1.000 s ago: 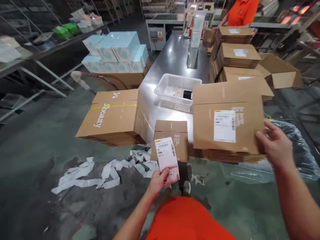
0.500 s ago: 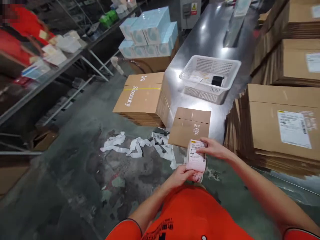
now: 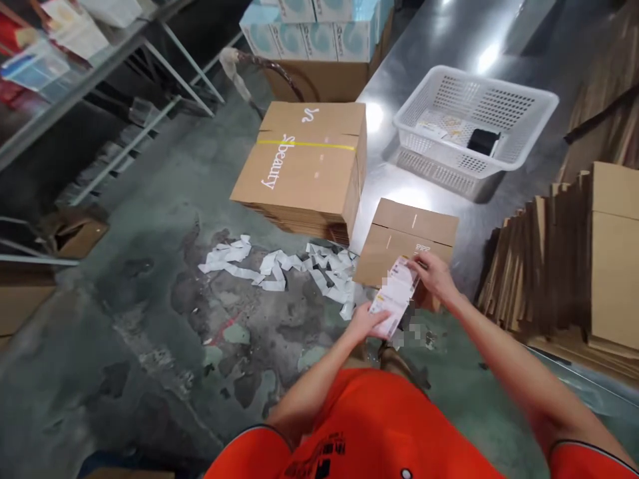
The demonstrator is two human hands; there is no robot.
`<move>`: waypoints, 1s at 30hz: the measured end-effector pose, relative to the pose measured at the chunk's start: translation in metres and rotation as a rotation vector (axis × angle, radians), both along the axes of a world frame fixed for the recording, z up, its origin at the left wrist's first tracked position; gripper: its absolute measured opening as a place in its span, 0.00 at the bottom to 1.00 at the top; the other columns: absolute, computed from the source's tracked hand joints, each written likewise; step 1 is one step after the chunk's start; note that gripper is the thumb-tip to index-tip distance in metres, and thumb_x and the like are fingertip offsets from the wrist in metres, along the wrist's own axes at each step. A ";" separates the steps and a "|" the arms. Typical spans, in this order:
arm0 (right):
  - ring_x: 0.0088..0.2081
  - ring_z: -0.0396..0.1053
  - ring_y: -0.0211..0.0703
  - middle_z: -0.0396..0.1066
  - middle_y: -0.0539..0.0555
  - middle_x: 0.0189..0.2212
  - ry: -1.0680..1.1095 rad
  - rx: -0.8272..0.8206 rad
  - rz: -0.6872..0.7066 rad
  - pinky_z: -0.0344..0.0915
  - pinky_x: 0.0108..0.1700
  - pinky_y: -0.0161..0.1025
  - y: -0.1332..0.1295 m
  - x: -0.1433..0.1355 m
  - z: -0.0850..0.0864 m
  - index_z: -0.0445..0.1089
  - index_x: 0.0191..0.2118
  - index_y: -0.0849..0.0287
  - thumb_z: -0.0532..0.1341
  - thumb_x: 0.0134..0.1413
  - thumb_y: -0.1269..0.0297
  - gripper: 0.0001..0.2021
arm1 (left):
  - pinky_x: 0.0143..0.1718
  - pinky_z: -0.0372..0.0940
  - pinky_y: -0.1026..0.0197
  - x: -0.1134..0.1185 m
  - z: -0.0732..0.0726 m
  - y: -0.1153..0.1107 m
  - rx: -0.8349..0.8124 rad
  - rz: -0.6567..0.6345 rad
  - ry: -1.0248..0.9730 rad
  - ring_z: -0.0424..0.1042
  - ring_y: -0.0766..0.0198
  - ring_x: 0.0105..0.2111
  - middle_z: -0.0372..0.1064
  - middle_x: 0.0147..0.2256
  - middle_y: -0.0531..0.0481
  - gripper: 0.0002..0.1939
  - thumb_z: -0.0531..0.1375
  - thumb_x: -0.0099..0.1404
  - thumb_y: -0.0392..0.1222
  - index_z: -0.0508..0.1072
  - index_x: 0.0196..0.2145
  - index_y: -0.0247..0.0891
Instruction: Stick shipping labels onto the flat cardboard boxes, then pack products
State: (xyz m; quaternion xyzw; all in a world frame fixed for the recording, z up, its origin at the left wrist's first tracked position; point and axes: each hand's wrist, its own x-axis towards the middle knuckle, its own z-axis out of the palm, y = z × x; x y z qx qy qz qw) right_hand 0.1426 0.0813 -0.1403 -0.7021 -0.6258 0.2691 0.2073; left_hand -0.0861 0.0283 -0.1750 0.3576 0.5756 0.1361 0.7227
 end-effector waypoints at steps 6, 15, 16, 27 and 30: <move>0.53 0.60 0.67 0.63 0.69 0.56 -0.440 -0.043 -0.007 0.56 0.50 0.57 0.042 0.013 -0.017 0.59 0.62 0.60 0.59 0.55 0.51 0.32 | 0.46 0.68 0.47 -0.073 -0.025 -0.055 -0.145 -0.092 -0.027 0.76 0.51 0.36 0.78 0.34 0.43 0.23 0.70 0.45 0.54 0.79 0.33 0.33; 0.67 0.39 0.62 0.47 0.68 0.67 -0.372 0.017 -0.017 0.37 0.64 0.63 0.023 -0.061 -0.059 0.52 0.65 0.67 0.49 0.61 0.52 0.32 | 0.53 0.64 0.52 -0.045 0.002 0.049 0.308 0.084 0.100 0.73 0.52 0.46 0.77 0.44 0.42 0.17 0.60 0.60 0.46 0.78 0.43 0.33; 0.67 0.40 0.61 0.47 0.67 0.67 -0.325 0.022 -0.042 0.39 0.64 0.61 0.018 -0.052 -0.059 0.53 0.65 0.66 0.49 0.61 0.52 0.31 | 0.53 0.64 0.53 -0.038 0.000 0.062 0.326 0.075 0.109 0.73 0.53 0.47 0.77 0.45 0.41 0.16 0.60 0.61 0.44 0.78 0.43 0.33; 0.50 0.68 0.53 0.69 0.63 0.51 0.296 0.098 -0.719 0.65 0.53 0.52 -0.075 0.005 0.021 0.62 0.57 0.62 0.58 0.53 0.54 0.27 | 0.44 0.68 0.54 -0.030 0.035 0.055 0.352 0.184 0.074 0.75 0.53 0.39 0.79 0.37 0.43 0.23 0.64 0.53 0.55 0.79 0.36 0.32; 0.44 0.72 0.47 0.72 0.59 0.47 0.379 0.314 -0.745 0.69 0.48 0.48 -0.105 0.042 0.081 0.63 0.57 0.57 0.60 0.53 0.51 0.28 | 0.38 0.68 0.58 -0.021 0.070 0.034 0.335 0.220 -0.019 0.74 0.57 0.33 0.77 0.32 0.46 0.24 0.65 0.51 0.58 0.78 0.34 0.32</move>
